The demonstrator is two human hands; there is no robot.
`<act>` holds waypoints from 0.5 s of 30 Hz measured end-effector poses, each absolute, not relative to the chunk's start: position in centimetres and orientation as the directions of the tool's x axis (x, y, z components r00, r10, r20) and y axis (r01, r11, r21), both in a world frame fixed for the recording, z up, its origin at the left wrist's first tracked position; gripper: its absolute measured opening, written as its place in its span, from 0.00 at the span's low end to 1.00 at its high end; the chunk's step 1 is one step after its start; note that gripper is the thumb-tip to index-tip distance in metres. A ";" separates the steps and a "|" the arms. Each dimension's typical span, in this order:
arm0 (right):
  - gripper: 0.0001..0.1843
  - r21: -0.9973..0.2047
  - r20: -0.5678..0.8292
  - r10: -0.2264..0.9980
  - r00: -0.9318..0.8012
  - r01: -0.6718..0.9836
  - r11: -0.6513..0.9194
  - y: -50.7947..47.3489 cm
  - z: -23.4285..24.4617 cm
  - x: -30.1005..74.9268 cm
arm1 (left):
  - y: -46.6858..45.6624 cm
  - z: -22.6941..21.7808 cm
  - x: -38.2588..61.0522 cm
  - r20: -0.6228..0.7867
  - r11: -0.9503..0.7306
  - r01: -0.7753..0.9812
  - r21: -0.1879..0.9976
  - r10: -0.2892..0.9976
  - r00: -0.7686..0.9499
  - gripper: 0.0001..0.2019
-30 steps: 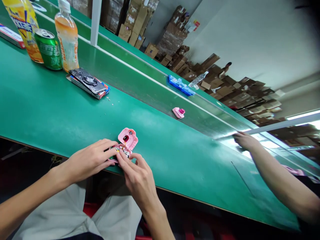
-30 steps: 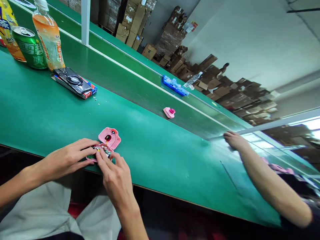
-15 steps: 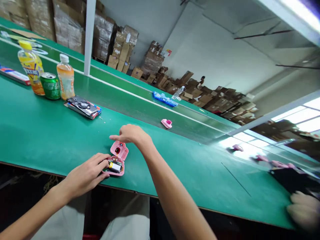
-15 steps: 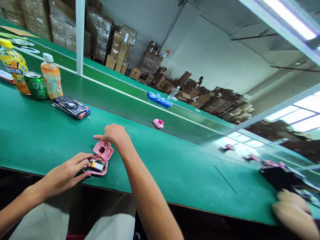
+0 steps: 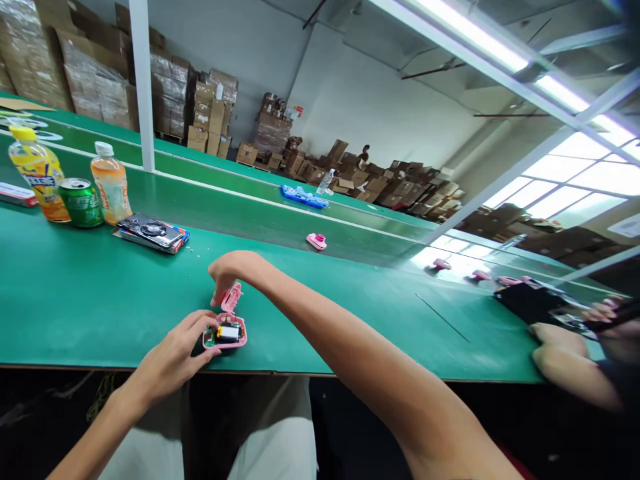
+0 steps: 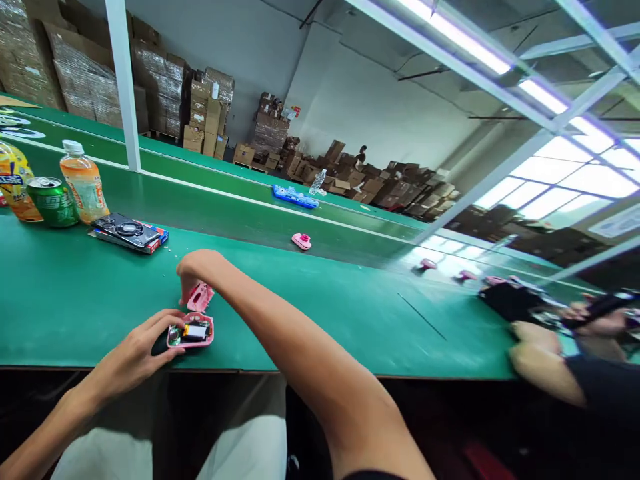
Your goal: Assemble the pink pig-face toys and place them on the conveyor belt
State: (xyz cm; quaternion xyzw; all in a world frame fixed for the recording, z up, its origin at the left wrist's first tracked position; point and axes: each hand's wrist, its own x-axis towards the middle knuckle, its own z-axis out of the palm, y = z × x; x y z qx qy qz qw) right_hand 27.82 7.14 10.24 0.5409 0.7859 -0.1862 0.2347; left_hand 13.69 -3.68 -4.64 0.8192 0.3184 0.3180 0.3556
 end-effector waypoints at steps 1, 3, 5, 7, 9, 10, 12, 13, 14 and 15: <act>0.17 -0.049 -0.579 0.747 -0.326 0.929 0.367 6.7 10.9 28.8 | -3.6 -4.5 13.6 0.296 -0.505 0.248 0.827 0.765 0.572 0.15; 0.13 -0.166 -0.497 0.749 -0.437 0.896 0.413 5.3 12.0 31.0 | -3.4 -4.5 13.4 0.300 -0.401 0.116 0.909 0.820 0.487 0.20; 0.09 -0.351 -0.274 0.786 -0.555 0.818 0.455 3.5 12.4 33.0 | -3.2 -4.6 13.3 0.296 -0.294 -0.064 0.954 0.875 0.383 0.25; 0.09 -0.500 -0.022 0.818 -0.574 0.715 0.488 1.8 12.2 34.4 | -3.1 -4.6 13.5 0.302 -0.240 -0.226 0.944 0.906 0.299 0.28; 0.10 -0.590 0.135 0.839 -0.526 0.638 0.495 0.5 11.7 35.1 | -3.2 -4.2 13.8 0.308 -0.236 -0.282 0.930 0.918 0.248 0.30; 0.12 -0.629 0.175 0.844 -0.508 0.601 0.492 0.0 11.5 35.1 | -3.3 -4.0 13.9 0.301 -0.234 -0.277 0.932 0.924 0.234 0.30; 0.13 -0.694 0.197 0.839 -0.507 0.533 0.484 -0.6 11.3 34.9 | -3.5 -3.3 14.3 0.269 -0.212 -0.257 0.943 0.939 0.216 0.30; 0.13 -0.716 0.187 0.830 -0.526 0.505 0.481 -0.8 11.4 34.6 | -3.5 -3.0 14.5 0.250 -0.193 -0.258 0.947 0.945 0.212 0.31; 0.12 -0.733 0.168 0.817 -0.551 0.484 0.478 -0.8 11.6 34.4 | -3.6 -2.7 14.7 0.233 -0.173 -0.269 0.947 0.949 0.210 0.31; 0.12 -0.747 0.148 0.806 -0.573 0.469 0.471 -0.8 11.8 34.2 | -3.6 -2.4 14.9 0.220 -0.153 -0.290 0.945 0.952 0.213 0.32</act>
